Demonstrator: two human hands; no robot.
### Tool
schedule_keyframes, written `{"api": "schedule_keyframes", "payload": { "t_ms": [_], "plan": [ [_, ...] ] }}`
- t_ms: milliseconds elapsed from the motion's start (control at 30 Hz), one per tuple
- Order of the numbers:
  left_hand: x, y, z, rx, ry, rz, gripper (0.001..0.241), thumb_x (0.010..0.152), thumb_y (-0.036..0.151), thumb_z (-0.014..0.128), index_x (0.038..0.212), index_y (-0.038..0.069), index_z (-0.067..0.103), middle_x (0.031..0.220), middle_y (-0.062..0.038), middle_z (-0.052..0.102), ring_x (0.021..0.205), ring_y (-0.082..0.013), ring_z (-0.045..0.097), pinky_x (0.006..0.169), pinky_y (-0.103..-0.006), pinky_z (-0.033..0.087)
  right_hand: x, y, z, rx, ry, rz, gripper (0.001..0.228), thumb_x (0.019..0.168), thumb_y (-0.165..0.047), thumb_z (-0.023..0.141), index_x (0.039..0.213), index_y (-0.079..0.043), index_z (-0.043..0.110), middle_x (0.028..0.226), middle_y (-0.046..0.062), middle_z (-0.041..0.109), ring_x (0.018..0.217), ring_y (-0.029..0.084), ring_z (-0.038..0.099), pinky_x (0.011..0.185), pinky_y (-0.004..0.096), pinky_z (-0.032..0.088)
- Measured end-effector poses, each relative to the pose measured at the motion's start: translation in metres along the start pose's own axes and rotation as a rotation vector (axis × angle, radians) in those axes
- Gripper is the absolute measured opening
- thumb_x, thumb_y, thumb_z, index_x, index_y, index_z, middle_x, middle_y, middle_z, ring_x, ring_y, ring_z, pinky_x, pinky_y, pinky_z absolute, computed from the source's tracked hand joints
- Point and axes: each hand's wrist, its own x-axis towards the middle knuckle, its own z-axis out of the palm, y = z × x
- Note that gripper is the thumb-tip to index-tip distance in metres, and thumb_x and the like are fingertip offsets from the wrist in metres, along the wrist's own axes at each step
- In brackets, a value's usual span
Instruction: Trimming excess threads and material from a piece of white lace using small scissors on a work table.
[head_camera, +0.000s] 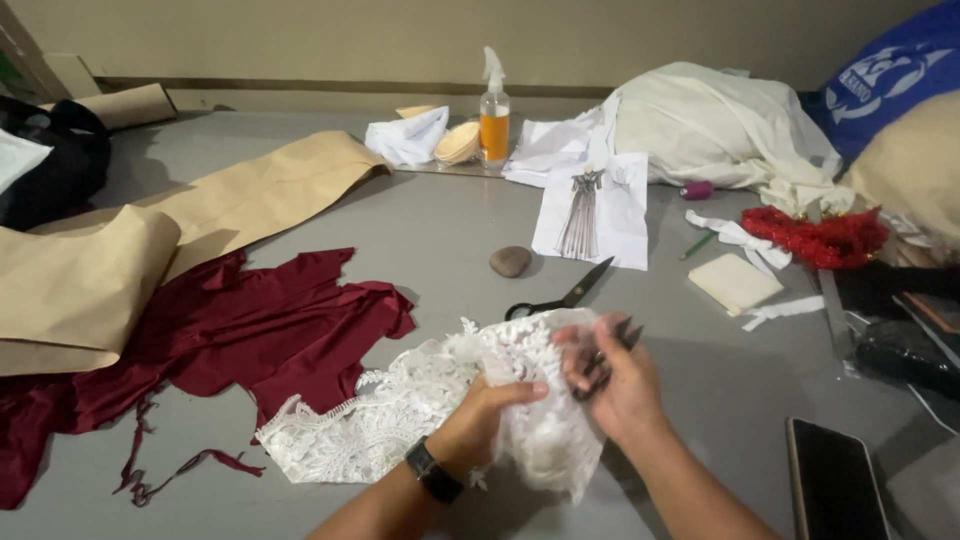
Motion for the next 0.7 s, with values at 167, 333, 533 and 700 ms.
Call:
{"api": "schedule_keyframes", "payload": {
  "t_ms": [167, 333, 533, 700],
  "plan": [
    [0.011, -0.004, -0.008, -0.162, 0.262, 0.002, 0.026, 0.077, 0.013, 0.076, 0.099, 0.0, 0.071, 0.093, -0.013, 0.074, 0.087, -0.0313, 0.071, 0.084, -0.0425, 0.054, -0.006, -0.006, 0.003, -0.169, -0.104, 0.133, 0.011, 0.102, -0.008, 0.058, 0.092, -0.012, 0.057, 0.082, 0.03, 0.076, 0.048, 0.02, 0.058, 0.038, 0.025, 0.034],
    [0.013, 0.003, -0.011, -0.153, 0.42, 0.084, 0.032, 0.075, 0.012, 0.077, 0.101, -0.007, 0.075, 0.107, -0.022, 0.079, 0.109, -0.0367, 0.074, 0.104, -0.0466, 0.051, 0.006, -0.005, -0.016, -0.451, -0.007, 0.053, 0.007, 0.095, -0.003, 0.068, 0.094, -0.005, 0.062, 0.071, 0.023, 0.075, 0.044, 0.016, 0.057, 0.039, 0.024, 0.039],
    [0.011, 0.009, -0.01, -0.007, 0.321, 0.156, 0.007, 0.087, 0.003, 0.072, 0.092, -0.001, 0.072, 0.098, -0.017, 0.078, 0.094, -0.0335, 0.076, 0.091, -0.0478, 0.06, 0.008, -0.016, -0.012, -0.726, 0.103, 0.024, 0.009, 0.093, -0.004, 0.073, 0.088, -0.004, 0.065, 0.067, 0.014, 0.069, 0.046, 0.017, 0.053, 0.044, 0.028, 0.042],
    [0.001, 0.006, -0.015, 0.409, 0.229, 0.179, 0.046, 0.094, 0.045, 0.058, 0.106, 0.007, 0.082, 0.056, 0.001, 0.055, 0.04, -0.0087, 0.028, 0.035, -0.0228, 0.02, 0.001, -0.043, -0.025, -1.358, 0.22, -0.328, 0.053, 0.094, -0.028, 0.065, 0.143, -0.015, 0.055, 0.127, 0.005, 0.069, 0.112, 0.02, 0.066, 0.101, 0.033, 0.05]
  ]
}}
